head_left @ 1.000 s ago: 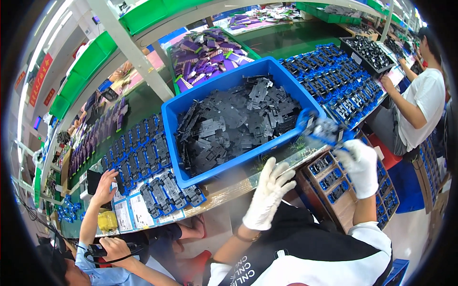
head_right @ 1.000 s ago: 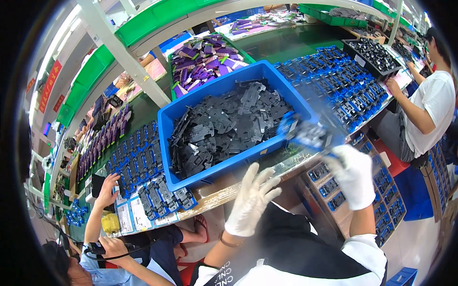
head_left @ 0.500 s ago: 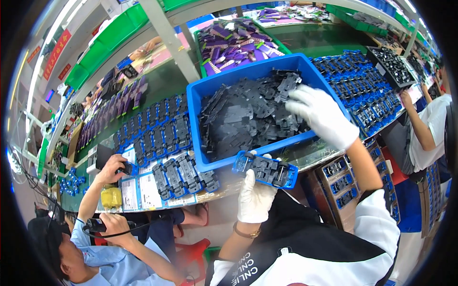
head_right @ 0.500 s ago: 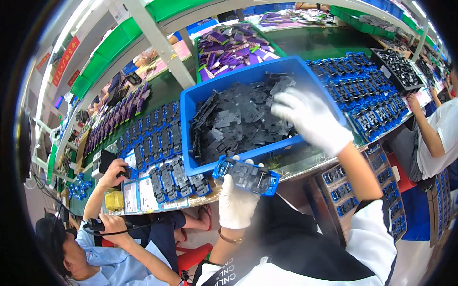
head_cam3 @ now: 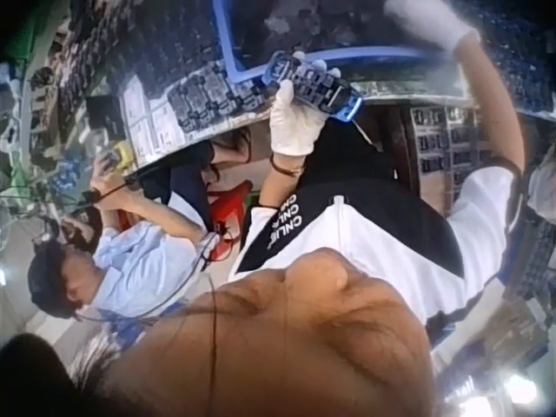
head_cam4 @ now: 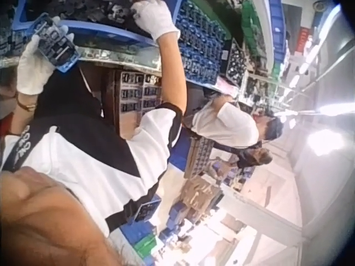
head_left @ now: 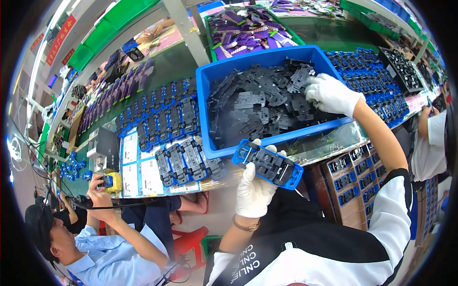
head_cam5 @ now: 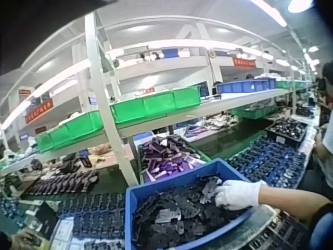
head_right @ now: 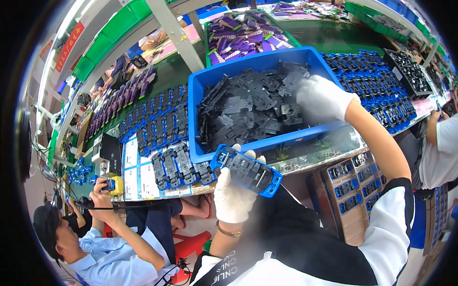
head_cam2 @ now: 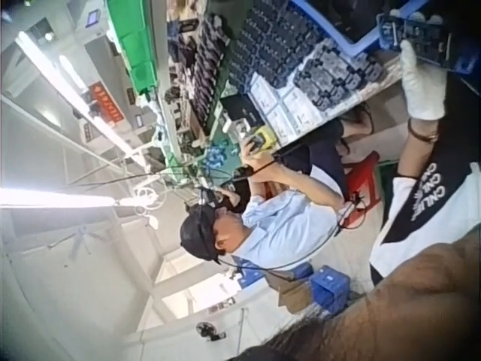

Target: The person assembles toy cars by taking chassis components from a bin, attaching them onto toy car bodies by hand, and placing the assembled cars on the table.

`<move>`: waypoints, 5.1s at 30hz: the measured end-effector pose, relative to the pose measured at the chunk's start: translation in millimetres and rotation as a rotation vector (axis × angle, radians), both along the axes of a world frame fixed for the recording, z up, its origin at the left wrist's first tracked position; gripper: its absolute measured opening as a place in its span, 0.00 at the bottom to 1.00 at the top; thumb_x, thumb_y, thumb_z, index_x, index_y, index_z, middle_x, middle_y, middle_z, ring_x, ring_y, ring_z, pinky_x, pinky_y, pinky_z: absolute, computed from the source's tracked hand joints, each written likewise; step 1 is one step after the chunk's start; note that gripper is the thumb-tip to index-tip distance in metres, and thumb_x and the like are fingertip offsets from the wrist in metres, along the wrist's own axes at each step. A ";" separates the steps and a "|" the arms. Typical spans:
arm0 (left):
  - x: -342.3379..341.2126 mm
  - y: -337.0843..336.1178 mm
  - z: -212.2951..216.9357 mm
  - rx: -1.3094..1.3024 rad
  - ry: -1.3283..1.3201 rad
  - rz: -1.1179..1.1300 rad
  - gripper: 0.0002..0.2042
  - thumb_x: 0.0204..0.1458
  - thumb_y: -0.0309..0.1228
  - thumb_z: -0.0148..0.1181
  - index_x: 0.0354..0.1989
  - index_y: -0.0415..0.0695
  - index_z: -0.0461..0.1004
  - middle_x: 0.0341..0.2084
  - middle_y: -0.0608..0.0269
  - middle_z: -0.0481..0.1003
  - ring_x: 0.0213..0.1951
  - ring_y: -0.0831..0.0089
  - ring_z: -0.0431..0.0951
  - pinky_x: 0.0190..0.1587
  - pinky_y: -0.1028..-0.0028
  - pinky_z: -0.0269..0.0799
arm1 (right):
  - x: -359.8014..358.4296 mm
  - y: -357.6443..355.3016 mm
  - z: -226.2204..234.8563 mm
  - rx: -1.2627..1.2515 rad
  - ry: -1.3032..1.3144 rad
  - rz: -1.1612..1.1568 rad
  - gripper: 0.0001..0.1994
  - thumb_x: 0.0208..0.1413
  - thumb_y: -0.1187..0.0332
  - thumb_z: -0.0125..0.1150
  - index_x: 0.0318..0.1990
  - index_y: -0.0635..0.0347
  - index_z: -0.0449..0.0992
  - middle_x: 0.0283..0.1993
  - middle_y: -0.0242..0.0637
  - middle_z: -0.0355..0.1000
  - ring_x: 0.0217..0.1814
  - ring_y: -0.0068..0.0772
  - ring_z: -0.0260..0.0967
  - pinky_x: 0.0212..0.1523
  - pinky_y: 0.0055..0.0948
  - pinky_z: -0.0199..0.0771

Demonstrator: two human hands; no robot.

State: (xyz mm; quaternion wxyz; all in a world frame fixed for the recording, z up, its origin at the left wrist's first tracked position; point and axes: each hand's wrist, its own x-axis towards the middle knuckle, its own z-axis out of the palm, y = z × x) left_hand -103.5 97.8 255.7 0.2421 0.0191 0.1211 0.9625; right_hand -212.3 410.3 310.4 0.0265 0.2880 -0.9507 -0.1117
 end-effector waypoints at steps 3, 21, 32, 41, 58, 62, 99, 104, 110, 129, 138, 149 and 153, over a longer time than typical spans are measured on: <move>1.9 -2.0 -4.8 -0.009 0.014 0.003 0.31 0.59 0.38 0.59 0.68 0.45 0.56 0.61 0.45 0.65 0.64 0.47 0.62 0.68 0.47 0.56 | -6.0 5.4 -2.0 -0.154 -0.196 -0.215 0.13 0.42 0.68 0.68 0.39 0.53 0.79 0.36 0.39 0.76 0.47 0.45 0.72 0.54 0.39 0.68; -0.9 -2.6 -10.1 0.113 -0.094 -0.041 0.29 0.59 0.29 0.59 0.67 0.45 0.56 0.59 0.48 0.67 0.63 0.48 0.64 0.65 0.44 0.61 | 70.1 32.0 10.9 -0.419 -0.134 -0.405 0.14 0.48 0.64 0.67 0.41 0.61 0.80 0.37 0.47 0.77 0.42 0.50 0.75 0.45 0.39 0.74; 3.0 3.9 -9.1 -0.131 0.036 0.030 0.32 0.58 0.46 0.59 0.66 0.44 0.58 0.58 0.47 0.68 0.63 0.47 0.65 0.66 0.47 0.58 | 104.6 -20.8 17.9 -0.602 0.098 -0.346 0.19 0.55 0.75 0.56 0.56 0.59 0.74 0.42 0.46 0.73 0.44 0.45 0.72 0.45 0.36 0.71; 12.7 31.7 -17.4 -0.113 0.025 0.184 0.37 0.56 0.62 0.50 0.66 0.48 0.59 0.58 0.59 0.68 0.60 0.64 0.68 0.65 0.58 0.62 | 154.2 -151.6 -2.2 -0.845 0.353 -0.256 0.32 0.36 0.69 0.73 0.56 0.55 0.75 0.43 0.45 0.73 0.42 0.50 0.71 0.45 0.43 0.72; 9.0 28.5 -25.1 -0.191 0.053 0.295 0.23 0.59 0.29 0.58 0.63 0.48 0.60 0.54 0.59 0.69 0.57 0.63 0.71 0.61 0.58 0.68 | 157.7 -151.6 -34.5 -1.006 0.263 -0.197 0.28 0.51 0.60 0.65 0.59 0.61 0.70 0.58 0.52 0.66 0.59 0.54 0.65 0.63 0.48 0.61; 6.1 24.4 -13.7 -0.177 0.082 0.342 0.21 0.59 0.30 0.58 0.60 0.47 0.62 0.52 0.59 0.70 0.56 0.60 0.71 0.60 0.55 0.69 | 165.9 -146.2 -39.7 -1.831 -0.348 -0.374 0.35 0.54 0.54 0.69 0.64 0.65 0.65 0.62 0.45 0.64 0.62 0.37 0.64 0.62 0.35 0.64; 18.1 4.7 -22.0 -0.372 0.166 0.455 0.22 0.56 0.35 0.64 0.56 0.45 0.65 0.48 0.60 0.71 0.50 0.62 0.74 0.55 0.61 0.73 | 160.4 -183.9 -67.7 -1.866 -0.435 -0.343 0.20 0.61 0.66 0.61 0.58 0.64 0.72 0.55 0.41 0.72 0.59 0.30 0.67 0.60 0.30 0.66; 18.4 -0.1 -24.7 -0.418 0.154 0.477 0.22 0.55 0.36 0.65 0.55 0.44 0.65 0.48 0.59 0.71 0.49 0.62 0.75 0.55 0.61 0.73 | 159.8 -191.7 -68.9 -2.004 -0.526 -0.346 0.18 0.60 0.68 0.61 0.56 0.64 0.72 0.58 0.41 0.69 0.59 0.30 0.67 0.61 0.31 0.65; 17.0 -3.9 -26.2 -0.409 0.155 0.472 0.23 0.54 0.36 0.65 0.56 0.43 0.65 0.47 0.58 0.71 0.49 0.62 0.75 0.55 0.60 0.73 | 161.5 -195.5 -73.6 -2.059 -0.526 -0.328 0.19 0.60 0.64 0.62 0.55 0.65 0.72 0.57 0.40 0.69 0.60 0.30 0.66 0.63 0.32 0.64; 24.4 -5.6 -38.6 -0.573 0.130 0.558 0.22 0.57 0.40 0.63 0.54 0.43 0.65 0.43 0.59 0.73 0.47 0.66 0.76 0.50 0.63 0.75 | 164.0 -197.4 -73.0 -2.162 -0.767 -0.375 0.29 0.56 0.58 0.67 0.60 0.64 0.66 0.60 0.40 0.67 0.57 0.27 0.66 0.57 0.30 0.67; 35.2 1.4 -31.8 -0.531 0.141 0.559 0.23 0.54 0.36 0.65 0.55 0.43 0.64 0.45 0.57 0.73 0.47 0.64 0.76 0.52 0.64 0.74 | 170.9 -193.2 -79.5 -2.183 -0.697 -0.285 0.19 0.58 0.71 0.63 0.56 0.64 0.69 0.58 0.41 0.68 0.60 0.28 0.65 0.62 0.30 0.64; 39.0 -1.2 -41.9 -0.716 0.266 0.647 0.23 0.55 0.37 0.63 0.55 0.41 0.65 0.43 0.53 0.75 0.47 0.62 0.78 0.51 0.63 0.75 | 171.1 -199.6 -90.3 -2.261 -0.685 -0.277 0.16 0.57 0.74 0.61 0.52 0.63 0.70 0.53 0.37 0.69 0.51 0.24 0.68 0.52 0.28 0.72; 38.0 -1.2 -37.0 -0.603 0.158 0.512 0.23 0.53 0.32 0.66 0.55 0.42 0.65 0.46 0.53 0.74 0.48 0.60 0.78 0.53 0.62 0.75 | 175.4 -189.8 -97.5 -2.153 -0.571 -0.303 0.15 0.58 0.73 0.62 0.51 0.63 0.70 0.51 0.36 0.69 0.49 0.22 0.68 0.50 0.26 0.71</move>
